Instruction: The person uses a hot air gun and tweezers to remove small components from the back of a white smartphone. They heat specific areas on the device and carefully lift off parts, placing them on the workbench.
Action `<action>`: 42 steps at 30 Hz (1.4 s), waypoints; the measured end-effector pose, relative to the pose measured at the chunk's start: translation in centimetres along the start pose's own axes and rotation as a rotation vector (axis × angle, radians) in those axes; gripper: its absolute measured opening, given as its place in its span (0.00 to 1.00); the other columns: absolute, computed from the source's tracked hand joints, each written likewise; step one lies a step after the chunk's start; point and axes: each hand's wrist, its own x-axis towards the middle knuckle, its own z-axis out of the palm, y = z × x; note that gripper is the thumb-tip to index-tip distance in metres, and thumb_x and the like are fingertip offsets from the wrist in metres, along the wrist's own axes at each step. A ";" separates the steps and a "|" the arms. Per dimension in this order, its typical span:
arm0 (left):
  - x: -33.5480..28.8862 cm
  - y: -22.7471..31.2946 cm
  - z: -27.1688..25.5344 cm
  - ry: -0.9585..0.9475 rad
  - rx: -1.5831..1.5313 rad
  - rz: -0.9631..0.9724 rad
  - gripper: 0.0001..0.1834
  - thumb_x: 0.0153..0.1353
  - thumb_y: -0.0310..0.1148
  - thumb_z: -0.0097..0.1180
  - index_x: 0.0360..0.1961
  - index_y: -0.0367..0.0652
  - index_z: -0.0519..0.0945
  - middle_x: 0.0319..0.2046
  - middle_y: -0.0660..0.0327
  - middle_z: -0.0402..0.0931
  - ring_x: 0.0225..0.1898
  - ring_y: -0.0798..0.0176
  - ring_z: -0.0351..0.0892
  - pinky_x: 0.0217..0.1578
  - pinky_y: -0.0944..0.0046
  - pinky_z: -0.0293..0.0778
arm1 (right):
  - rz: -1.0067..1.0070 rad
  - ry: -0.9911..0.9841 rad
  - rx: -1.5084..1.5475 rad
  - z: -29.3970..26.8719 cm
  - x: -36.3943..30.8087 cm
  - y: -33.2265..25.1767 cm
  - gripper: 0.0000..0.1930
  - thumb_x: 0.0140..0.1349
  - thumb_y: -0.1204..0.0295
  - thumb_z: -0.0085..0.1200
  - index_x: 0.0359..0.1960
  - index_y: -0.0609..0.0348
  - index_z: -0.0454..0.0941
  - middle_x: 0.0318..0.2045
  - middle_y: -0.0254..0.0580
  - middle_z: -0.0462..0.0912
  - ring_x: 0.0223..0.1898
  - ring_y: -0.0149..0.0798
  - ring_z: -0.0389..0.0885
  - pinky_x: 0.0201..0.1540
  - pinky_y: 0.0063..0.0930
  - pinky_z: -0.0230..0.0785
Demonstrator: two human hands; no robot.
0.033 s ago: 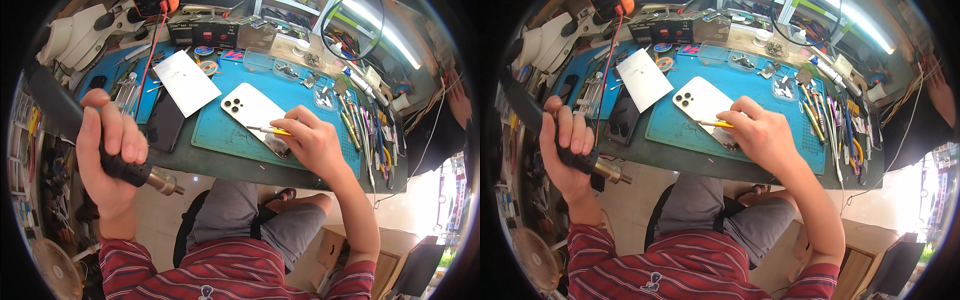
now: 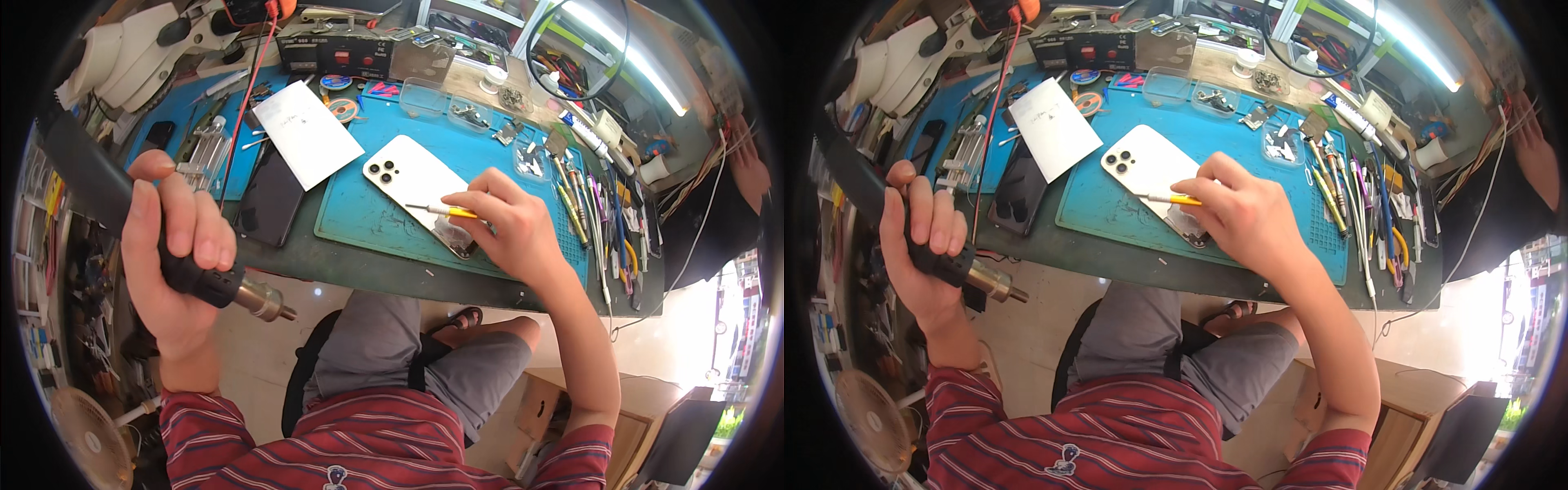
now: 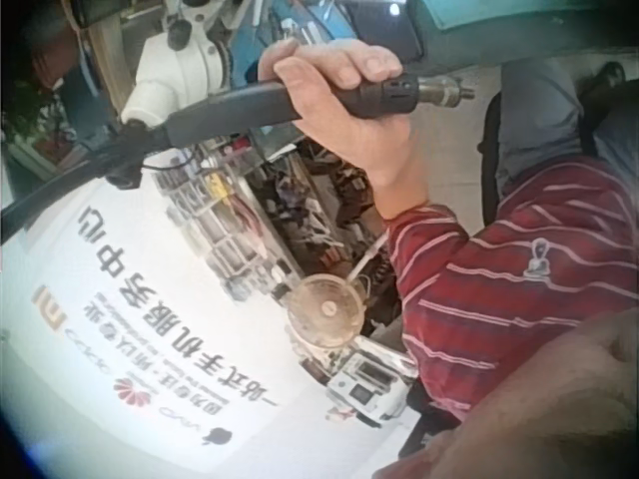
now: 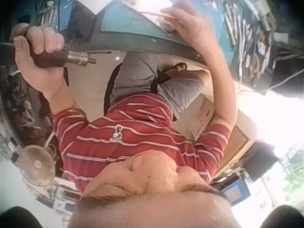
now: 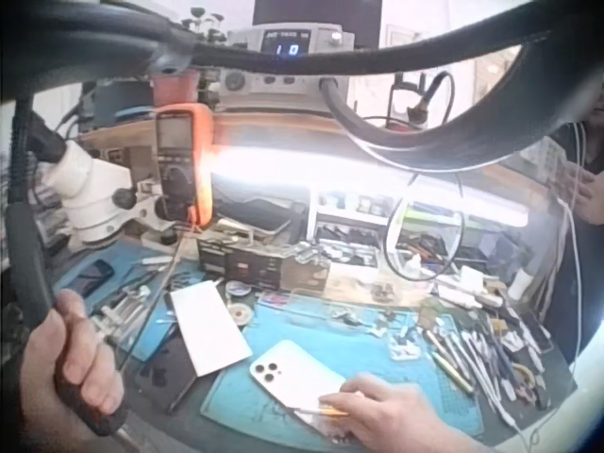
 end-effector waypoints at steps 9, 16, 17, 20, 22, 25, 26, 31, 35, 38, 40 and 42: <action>-1.4 1.9 -3.7 -0.018 0.045 0.042 0.12 0.78 0.36 0.38 0.54 0.40 0.65 0.22 0.70 0.59 0.22 0.75 0.63 0.24 0.72 0.67 | -0.130 -0.108 0.060 0.2 2.1 2.2 0.12 0.54 0.64 0.67 0.41 0.47 0.87 0.29 0.32 0.78 0.26 0.38 0.80 0.29 0.31 0.73; -1.8 2.1 -4.5 0.075 0.102 0.015 0.11 0.76 0.37 0.41 0.52 0.42 0.67 0.21 0.70 0.60 0.21 0.76 0.64 0.23 0.73 0.68 | -0.215 -0.089 -0.002 0.4 2.2 2.1 0.11 0.53 0.69 0.67 0.40 0.49 0.87 0.30 0.33 0.77 0.26 0.37 0.79 0.27 0.30 0.71; -1.8 2.1 -4.4 0.100 0.110 0.004 0.11 0.76 0.37 0.42 0.52 0.42 0.67 0.21 0.71 0.60 0.21 0.76 0.65 0.23 0.73 0.68 | -0.220 -0.077 -0.012 0.5 2.2 2.1 0.10 0.53 0.69 0.67 0.39 0.49 0.86 0.30 0.33 0.77 0.26 0.37 0.80 0.27 0.30 0.72; -1.7 1.9 -4.1 0.144 0.129 -0.004 0.11 0.76 0.37 0.43 0.51 0.43 0.68 0.20 0.71 0.60 0.20 0.76 0.65 0.22 0.73 0.68 | -0.255 -0.050 -0.012 0.9 2.4 1.7 0.08 0.55 0.73 0.64 0.37 0.51 0.82 0.33 0.33 0.77 0.26 0.39 0.80 0.27 0.32 0.73; -1.6 1.9 -3.9 0.153 0.105 -0.007 0.12 0.74 0.36 0.46 0.51 0.40 0.67 0.20 0.70 0.62 0.20 0.73 0.69 0.22 0.71 0.70 | -0.246 -0.045 -0.027 1.2 2.7 1.5 0.08 0.55 0.74 0.63 0.37 0.52 0.81 0.34 0.34 0.76 0.27 0.40 0.80 0.27 0.33 0.74; -1.6 1.8 -3.7 0.151 0.102 -0.010 0.13 0.73 0.35 0.47 0.51 0.38 0.67 0.20 0.69 0.63 0.21 0.72 0.71 0.22 0.70 0.72 | -0.187 -0.032 -0.024 1.4 3.0 1.1 0.06 0.57 0.76 0.61 0.36 0.55 0.78 0.35 0.37 0.77 0.28 0.42 0.80 0.28 0.34 0.74; -1.6 1.8 -3.7 0.148 0.107 -0.011 0.13 0.73 0.35 0.47 0.51 0.38 0.67 0.20 0.69 0.63 0.21 0.72 0.70 0.22 0.70 0.72 | -0.157 -0.018 -0.017 1.4 3.2 0.9 0.06 0.58 0.76 0.61 0.36 0.56 0.78 0.35 0.37 0.77 0.28 0.43 0.80 0.28 0.35 0.74; -1.6 1.5 -3.3 0.144 0.141 -0.014 0.12 0.74 0.37 0.46 0.51 0.41 0.67 0.20 0.70 0.61 0.20 0.74 0.67 0.22 0.72 0.69 | 0.007 0.304 -0.006 -0.6 3.1 3.3 0.04 0.64 0.74 0.59 0.34 0.62 0.78 0.30 0.43 0.78 0.25 0.43 0.76 0.27 0.35 0.68; -1.9 1.5 -3.3 0.135 0.154 -0.013 0.12 0.75 0.37 0.45 0.52 0.42 0.68 0.20 0.71 0.60 0.20 0.75 0.65 0.22 0.73 0.68 | 0.518 0.427 -0.078 -2.9 1.9 5.7 0.11 0.67 0.67 0.59 0.38 0.64 0.82 0.21 0.43 0.78 0.19 0.36 0.72 0.27 0.31 0.66; -1.9 1.1 -3.0 0.122 0.123 -0.024 0.12 0.75 0.37 0.45 0.52 0.41 0.68 0.20 0.70 0.60 0.20 0.75 0.65 0.22 0.73 0.68 | 0.480 0.370 -0.229 -3.1 0.5 8.1 0.09 0.65 0.69 0.59 0.37 0.62 0.83 0.25 0.43 0.80 0.23 0.40 0.77 0.28 0.34 0.68; -1.8 1.0 -2.8 0.110 0.118 -0.029 0.12 0.75 0.36 0.45 0.52 0.41 0.68 0.20 0.70 0.60 0.20 0.75 0.66 0.22 0.72 0.68 | 0.364 0.337 -0.361 -2.5 -0.5 9.5 0.07 0.64 0.71 0.59 0.37 0.62 0.83 0.28 0.43 0.80 0.25 0.42 0.78 0.29 0.35 0.70; -1.8 0.9 -2.8 0.107 0.118 -0.032 0.12 0.75 0.36 0.44 0.52 0.41 0.68 0.20 0.70 0.60 0.20 0.75 0.66 0.22 0.72 0.69 | 0.369 0.398 -0.390 -2.3 -1.1 9.3 0.06 0.63 0.73 0.58 0.38 0.60 0.83 0.30 0.42 0.80 0.26 0.44 0.79 0.30 0.36 0.70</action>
